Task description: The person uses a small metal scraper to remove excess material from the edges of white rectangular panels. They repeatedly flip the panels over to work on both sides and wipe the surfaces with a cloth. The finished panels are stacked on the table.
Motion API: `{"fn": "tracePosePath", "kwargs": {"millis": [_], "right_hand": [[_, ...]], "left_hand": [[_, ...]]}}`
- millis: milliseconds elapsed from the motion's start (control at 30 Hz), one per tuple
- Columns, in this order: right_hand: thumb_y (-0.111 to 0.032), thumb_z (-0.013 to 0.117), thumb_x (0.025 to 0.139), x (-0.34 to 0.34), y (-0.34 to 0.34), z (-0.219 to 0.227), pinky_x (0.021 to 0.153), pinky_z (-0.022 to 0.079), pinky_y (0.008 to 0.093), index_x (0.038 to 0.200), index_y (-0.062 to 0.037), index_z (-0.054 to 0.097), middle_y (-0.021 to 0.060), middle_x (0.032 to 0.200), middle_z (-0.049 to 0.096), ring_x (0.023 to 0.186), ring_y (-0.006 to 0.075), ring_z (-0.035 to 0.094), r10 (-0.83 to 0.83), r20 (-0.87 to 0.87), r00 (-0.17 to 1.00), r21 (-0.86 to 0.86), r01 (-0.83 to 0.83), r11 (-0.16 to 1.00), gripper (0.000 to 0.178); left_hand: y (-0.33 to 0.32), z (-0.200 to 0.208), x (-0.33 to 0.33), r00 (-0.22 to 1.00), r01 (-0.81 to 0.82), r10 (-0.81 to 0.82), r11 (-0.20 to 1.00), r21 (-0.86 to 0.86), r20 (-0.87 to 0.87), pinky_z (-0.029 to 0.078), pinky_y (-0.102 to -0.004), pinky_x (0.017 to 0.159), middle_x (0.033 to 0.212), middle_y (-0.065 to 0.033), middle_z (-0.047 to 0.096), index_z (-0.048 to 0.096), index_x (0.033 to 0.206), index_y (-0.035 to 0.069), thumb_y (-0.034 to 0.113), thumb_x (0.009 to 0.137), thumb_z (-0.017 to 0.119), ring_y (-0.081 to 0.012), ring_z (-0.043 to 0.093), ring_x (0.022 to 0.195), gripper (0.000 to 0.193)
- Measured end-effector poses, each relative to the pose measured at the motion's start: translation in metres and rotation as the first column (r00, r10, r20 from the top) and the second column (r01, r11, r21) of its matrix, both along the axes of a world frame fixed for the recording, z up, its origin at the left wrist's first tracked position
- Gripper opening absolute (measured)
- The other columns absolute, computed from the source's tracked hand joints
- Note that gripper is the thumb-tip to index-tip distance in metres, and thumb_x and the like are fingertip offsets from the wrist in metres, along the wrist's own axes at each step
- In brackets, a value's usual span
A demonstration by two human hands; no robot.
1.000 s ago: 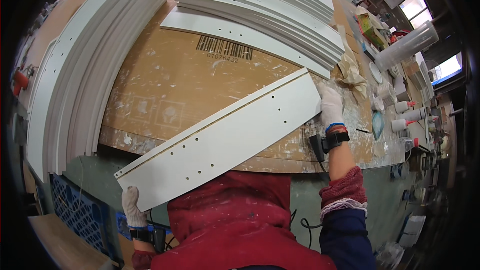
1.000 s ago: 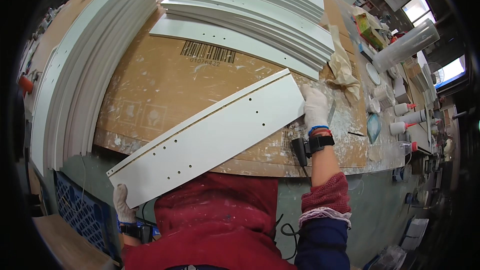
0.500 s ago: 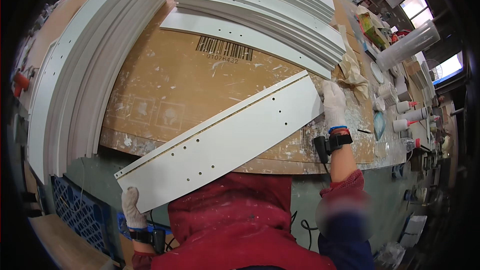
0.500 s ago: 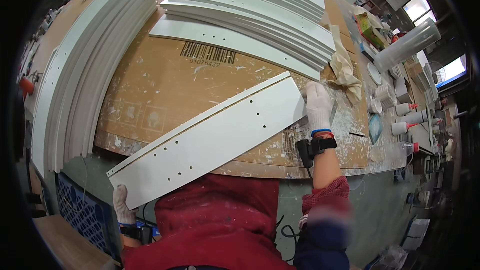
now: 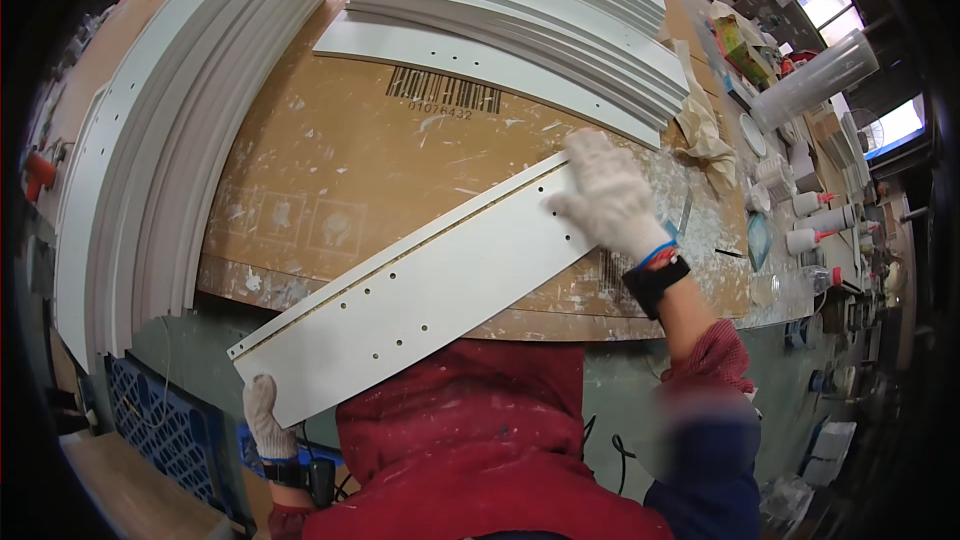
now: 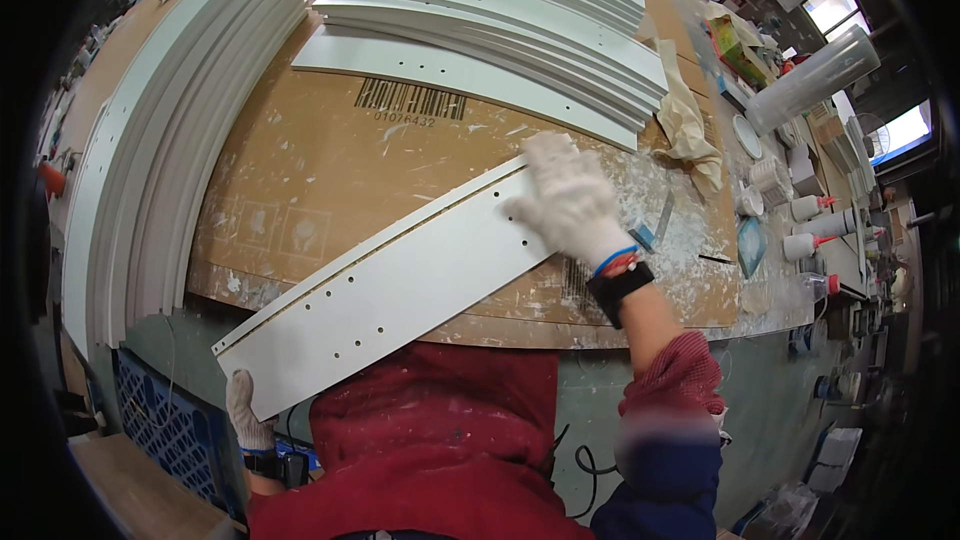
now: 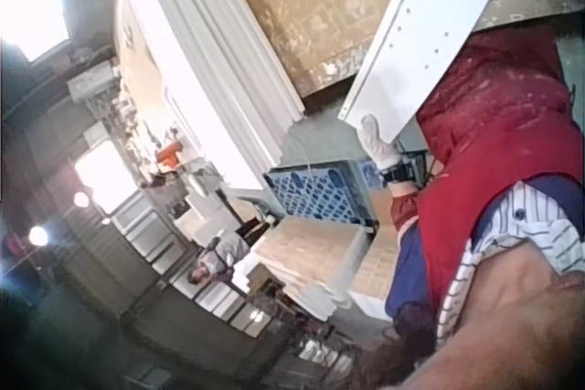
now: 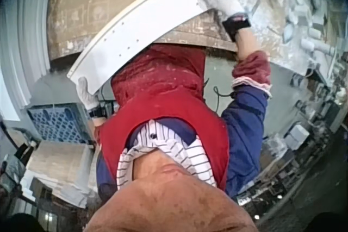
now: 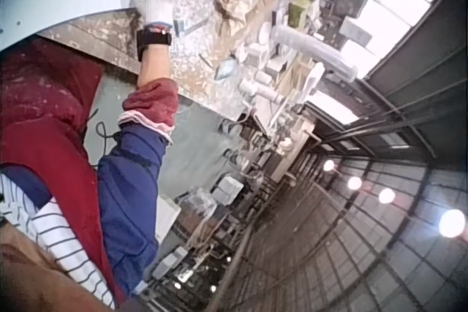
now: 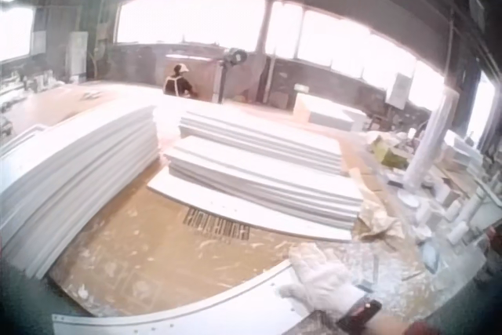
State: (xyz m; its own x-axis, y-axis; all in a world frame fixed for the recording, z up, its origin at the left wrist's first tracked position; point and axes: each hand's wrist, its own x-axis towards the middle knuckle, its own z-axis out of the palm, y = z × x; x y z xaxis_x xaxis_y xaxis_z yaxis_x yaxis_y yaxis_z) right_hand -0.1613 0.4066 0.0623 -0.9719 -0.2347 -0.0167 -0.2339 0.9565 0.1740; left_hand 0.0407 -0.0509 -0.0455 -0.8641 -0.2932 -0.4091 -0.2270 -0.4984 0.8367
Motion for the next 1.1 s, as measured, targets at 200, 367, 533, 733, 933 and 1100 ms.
{"fn": "tracePosePath", "kwargs": {"millis": [200,367,533,733,933,1100], "right_hand": [[-0.051,0.045,0.091,-0.002,0.065,0.021,0.115,0.022,0.0366,0.143,0.0021,0.031,0.0208,0.149,0.031,0.139,0.0298,0.030,-0.415,-0.054,0.908,-0.114,0.407,0.906,0.076],[-0.057,0.065,0.074,0.083,-0.021,0.005,0.108,0.033,0.0498,0.133,-0.0010,0.048,0.0217,0.138,0.047,0.131,0.0331,0.043,0.414,-0.136,0.900,-0.251,-0.436,0.865,0.083],[-0.050,0.067,0.077,0.086,0.018,0.003,0.111,0.026,0.0457,0.136,-0.0013,0.042,0.0217,0.140,0.044,0.131,0.0346,0.040,-0.013,0.006,1.000,-0.112,0.014,0.994,0.081],[-0.049,0.054,0.090,0.082,0.095,0.012,0.095,0.043,0.0425,0.131,0.0005,0.047,0.0225,0.122,0.058,0.113,0.0357,0.055,-0.367,-0.330,0.870,-0.307,0.269,0.913,0.064],[-0.036,0.051,0.096,0.070,0.041,-0.018,0.057,0.051,0.0269,0.115,-0.0056,0.054,0.0081,0.095,0.062,0.079,0.0176,0.064,-0.306,0.508,0.805,-0.837,0.377,-0.396,0.036],[-0.022,0.058,0.094,0.049,0.061,-0.068,0.045,0.048,0.0244,0.108,-0.0021,0.054,0.0080,0.091,0.065,0.069,0.0158,0.064,-0.253,0.397,0.882,-0.819,0.215,-0.532,0.025]], "left_hand": [[0.001,-0.014,0.004,0.998,-0.048,0.050,0.997,0.054,-0.032,0.060,-0.0305,0.067,0.102,-0.0135,0.063,0.048,0.119,-0.006,0.026,0.086,0.068,-0.0213,0.068,0.081,0.050],[0.006,-0.007,-0.003,0.997,-0.075,0.076,0.997,0.033,-0.027,0.060,-0.0303,0.066,0.100,-0.0140,0.063,0.049,0.115,-0.005,0.027,0.087,0.067,-0.0218,0.067,0.080,0.046],[-0.003,-0.009,0.004,1.000,0.006,-0.006,0.999,-0.032,0.019,0.058,-0.0287,0.060,0.096,-0.0123,0.062,0.050,0.110,-0.004,0.029,0.090,0.063,-0.0203,0.066,0.075,0.040],[0.005,-0.011,-0.004,1.000,0.005,-0.005,0.999,0.045,0.000,0.059,-0.0303,0.064,0.099,-0.0141,0.062,0.049,0.115,-0.006,0.028,0.090,0.061,-0.0234,0.067,0.078,0.043],[0.014,-0.001,-0.006,0.990,-0.065,0.083,0.987,0.146,-0.117,0.055,-0.0393,0.087,0.116,-0.0158,0.060,0.046,0.128,-0.006,0.025,0.095,0.055,-0.0249,0.062,0.099,0.046],[-0.012,-0.001,0.000,0.973,-0.230,0.204,0.809,-0.541,-0.109,0.048,-0.0342,0.094,0.133,-0.0143,0.051,0.043,0.136,0.000,0.017,0.097,0.051,-0.0208,0.057,0.107,0.043]]}}
